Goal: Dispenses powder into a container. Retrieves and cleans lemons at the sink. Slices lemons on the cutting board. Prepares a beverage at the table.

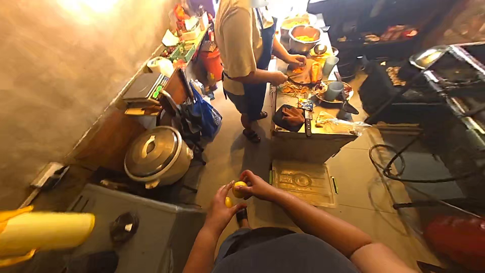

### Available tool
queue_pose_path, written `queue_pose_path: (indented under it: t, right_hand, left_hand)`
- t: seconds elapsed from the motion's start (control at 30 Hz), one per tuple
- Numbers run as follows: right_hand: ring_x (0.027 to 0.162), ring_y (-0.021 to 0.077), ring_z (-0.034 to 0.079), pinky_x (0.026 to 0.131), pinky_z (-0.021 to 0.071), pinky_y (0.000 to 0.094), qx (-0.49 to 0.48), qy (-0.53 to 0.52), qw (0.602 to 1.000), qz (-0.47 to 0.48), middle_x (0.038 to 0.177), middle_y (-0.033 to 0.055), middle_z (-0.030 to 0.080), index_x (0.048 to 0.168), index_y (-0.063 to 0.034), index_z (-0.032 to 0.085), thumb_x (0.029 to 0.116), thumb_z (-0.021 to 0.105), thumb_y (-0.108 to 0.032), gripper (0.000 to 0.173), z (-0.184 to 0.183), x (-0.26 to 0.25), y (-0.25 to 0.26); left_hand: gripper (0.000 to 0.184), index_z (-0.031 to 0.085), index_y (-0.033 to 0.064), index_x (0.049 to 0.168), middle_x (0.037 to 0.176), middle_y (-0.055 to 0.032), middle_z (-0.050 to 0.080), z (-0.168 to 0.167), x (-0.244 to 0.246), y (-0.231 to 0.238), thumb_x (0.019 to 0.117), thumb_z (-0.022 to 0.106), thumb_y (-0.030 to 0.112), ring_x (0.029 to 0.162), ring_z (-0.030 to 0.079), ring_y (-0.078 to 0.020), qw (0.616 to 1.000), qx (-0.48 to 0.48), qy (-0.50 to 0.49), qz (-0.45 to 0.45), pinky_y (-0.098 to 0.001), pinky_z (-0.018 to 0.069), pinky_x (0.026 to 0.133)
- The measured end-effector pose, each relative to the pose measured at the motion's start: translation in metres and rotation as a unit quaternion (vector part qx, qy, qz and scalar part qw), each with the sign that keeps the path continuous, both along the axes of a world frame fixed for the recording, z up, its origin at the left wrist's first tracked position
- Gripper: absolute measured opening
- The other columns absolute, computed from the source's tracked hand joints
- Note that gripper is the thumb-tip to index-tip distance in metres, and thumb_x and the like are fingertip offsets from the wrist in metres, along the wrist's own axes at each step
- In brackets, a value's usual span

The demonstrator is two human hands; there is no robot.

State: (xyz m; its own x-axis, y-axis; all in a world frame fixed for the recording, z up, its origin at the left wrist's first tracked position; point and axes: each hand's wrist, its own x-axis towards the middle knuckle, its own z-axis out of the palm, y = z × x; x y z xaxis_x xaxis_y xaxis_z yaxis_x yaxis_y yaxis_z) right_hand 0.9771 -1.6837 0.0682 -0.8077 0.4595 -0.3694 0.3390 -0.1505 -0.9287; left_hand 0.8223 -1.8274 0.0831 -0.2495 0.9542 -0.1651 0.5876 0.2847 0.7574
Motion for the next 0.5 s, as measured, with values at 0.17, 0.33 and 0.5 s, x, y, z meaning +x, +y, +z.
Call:
queue_pose_path:
  t: [0.17,0.33,0.5]
  right_hand:
    - [0.09,0.0292,0.071,0.083,0.0609,0.0466,0.016,-0.065,0.995,-0.079,0.109,0.0207,0.065,0.136,0.0025,0.044,0.1019,0.066,-0.04,0.059,0.001,-0.061,0.045]
    - [0.118,0.0337,0.065,0.103,0.05,0.0566,0.158,-0.171,0.97,-0.069,0.127,0.0212,0.066,0.133,-0.0029,0.062,0.1099,0.039,-0.052,0.059,-0.003,-0.068,0.118]
    - [0.131,0.0387,0.058,0.113,0.0438,0.0571,0.252,-0.352,0.883,-0.179,0.135,0.0245,0.062,0.132,0.0016,0.063,0.1083,0.052,-0.031,0.041,-0.015,0.004,0.211]
  left_hand:
    - [0.064,0.062,0.0134,0.14,0.136,-0.0112,0.065,0.005,-0.064,0.087,0.0853,0.081,0.039,0.128,0.06,-0.0298,0.986,-0.015,0.132,-0.102,-0.0502,0.0473,0.108]
    - [0.064,0.063,0.0148,0.139,0.131,-0.0092,0.068,-0.006,-0.12,0.153,0.0871,0.077,0.049,0.124,0.062,-0.0263,0.984,-0.008,0.104,-0.146,-0.0487,0.0482,0.108]
    - [0.064,0.063,0.0097,0.138,0.13,-0.0121,0.067,-0.023,-0.164,0.206,0.0868,0.079,0.045,0.121,0.064,-0.0257,0.989,0.015,0.048,-0.136,-0.0476,0.0496,0.106]
